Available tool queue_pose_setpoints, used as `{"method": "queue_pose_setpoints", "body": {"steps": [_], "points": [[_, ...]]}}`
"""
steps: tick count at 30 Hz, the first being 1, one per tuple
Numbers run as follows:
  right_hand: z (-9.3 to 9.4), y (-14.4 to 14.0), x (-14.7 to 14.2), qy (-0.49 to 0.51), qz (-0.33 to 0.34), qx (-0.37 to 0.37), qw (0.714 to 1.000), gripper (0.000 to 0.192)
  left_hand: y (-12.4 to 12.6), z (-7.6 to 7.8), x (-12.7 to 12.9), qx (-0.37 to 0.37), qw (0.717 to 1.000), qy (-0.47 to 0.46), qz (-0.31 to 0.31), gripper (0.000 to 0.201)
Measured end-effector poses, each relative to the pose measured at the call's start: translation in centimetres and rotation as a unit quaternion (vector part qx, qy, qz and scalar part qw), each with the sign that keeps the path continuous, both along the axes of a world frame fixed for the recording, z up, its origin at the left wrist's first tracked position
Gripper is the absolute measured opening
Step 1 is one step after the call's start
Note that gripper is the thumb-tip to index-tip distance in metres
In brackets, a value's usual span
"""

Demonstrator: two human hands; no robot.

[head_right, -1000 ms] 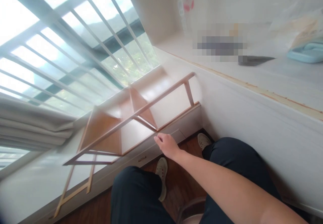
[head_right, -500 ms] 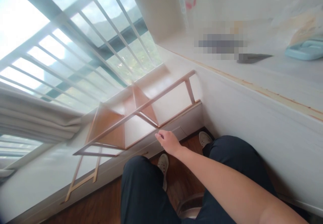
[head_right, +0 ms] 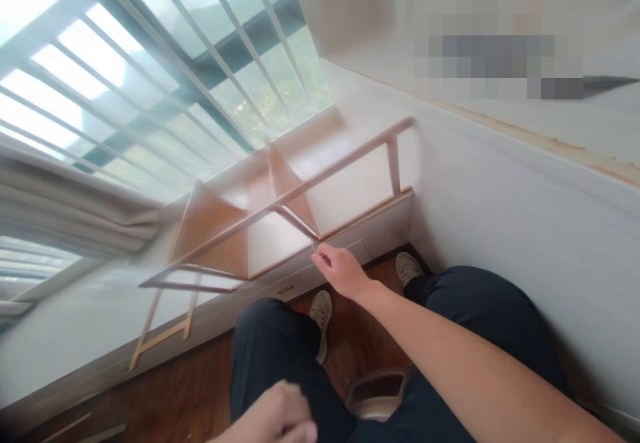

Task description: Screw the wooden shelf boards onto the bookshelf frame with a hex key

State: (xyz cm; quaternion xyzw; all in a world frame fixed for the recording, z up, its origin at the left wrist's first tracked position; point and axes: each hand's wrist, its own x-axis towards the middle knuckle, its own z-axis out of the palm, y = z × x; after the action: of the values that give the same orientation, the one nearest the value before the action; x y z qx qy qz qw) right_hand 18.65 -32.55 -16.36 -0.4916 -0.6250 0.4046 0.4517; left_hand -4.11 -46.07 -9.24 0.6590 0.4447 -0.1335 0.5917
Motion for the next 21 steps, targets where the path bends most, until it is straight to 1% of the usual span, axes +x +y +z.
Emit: {"method": "queue_pose_setpoints", "body": {"steps": [1, 2, 3, 4, 5, 7, 8, 10, 12, 14, 17, 19, 21], "points": [[-0.2, 0.1, 0.1, -0.015, -0.010, 0.007, 1.000, 0.030, 2.4, -1.5, 1.2, 0.043, 0.998, -0.009, 0.052, 0.040], [-0.4, 0.3, 0.2, -0.030, -0.022, 0.012, 0.999, 0.030, 4.9, -3.0, 2.6, 0.091, 0.980, -0.042, 0.169, 0.039], [-0.6, 0.5, 0.4, -0.045, -0.034, 0.015, 0.998, 0.029, 7.4, -4.4, 4.0, 0.105, 0.948, -0.095, 0.284, 0.032], [-0.9, 0.7, 0.4, -0.059, -0.045, 0.014, 0.997, 0.028, 9.7, -5.6, 5.5, 0.095, 0.905, -0.156, 0.385, 0.027], [-1.1, 0.9, 0.5, -0.073, -0.054, 0.010, 0.996, 0.027, 11.8, -6.7, 6.9, 0.091, 0.884, -0.188, 0.418, 0.029], [-1.6, 1.4, 0.7, -0.102, -0.069, 0.000, 0.992, 0.024, 14.9, -8.3, 9.2, 0.065, 0.864, -0.237, 0.439, 0.033], [-1.9, 1.6, 0.7, -0.116, -0.077, -0.005, 0.990, 0.022, 16.0, -8.9, 10.0, 0.046, 0.855, -0.262, 0.445, 0.034], [-2.2, 2.1, 0.7, -0.142, -0.096, -0.010, 0.985, 0.021, 17.2, -9.8, 11.2, 0.010, 0.835, -0.305, 0.458, 0.034], [-2.4, 2.6, 0.7, -0.160, -0.114, -0.015, 0.980, 0.020, 17.6, -10.5, 11.8, -0.019, 0.812, -0.334, 0.478, 0.033], [-2.5, 3.1, 0.7, -0.172, -0.127, -0.023, 0.977, 0.020, 17.8, -10.9, 12.2, -0.064, 0.781, -0.354, 0.510, 0.032], [-2.8, 3.8, 0.7, -0.181, -0.133, -0.025, 0.974, 0.019, 18.1, -11.2, 12.8, -0.129, 0.715, -0.386, 0.568, 0.030], [-3.1, 4.0, 0.7, -0.181, -0.128, -0.023, 0.975, 0.018, 18.4, -11.2, 13.0, -0.138, 0.676, -0.401, 0.603, 0.024], [-3.4, 4.1, 0.6, -0.180, -0.122, -0.022, 0.976, 0.017, 18.7, -11.1, 13.2, -0.147, 0.646, -0.408, 0.629, 0.018]]}}
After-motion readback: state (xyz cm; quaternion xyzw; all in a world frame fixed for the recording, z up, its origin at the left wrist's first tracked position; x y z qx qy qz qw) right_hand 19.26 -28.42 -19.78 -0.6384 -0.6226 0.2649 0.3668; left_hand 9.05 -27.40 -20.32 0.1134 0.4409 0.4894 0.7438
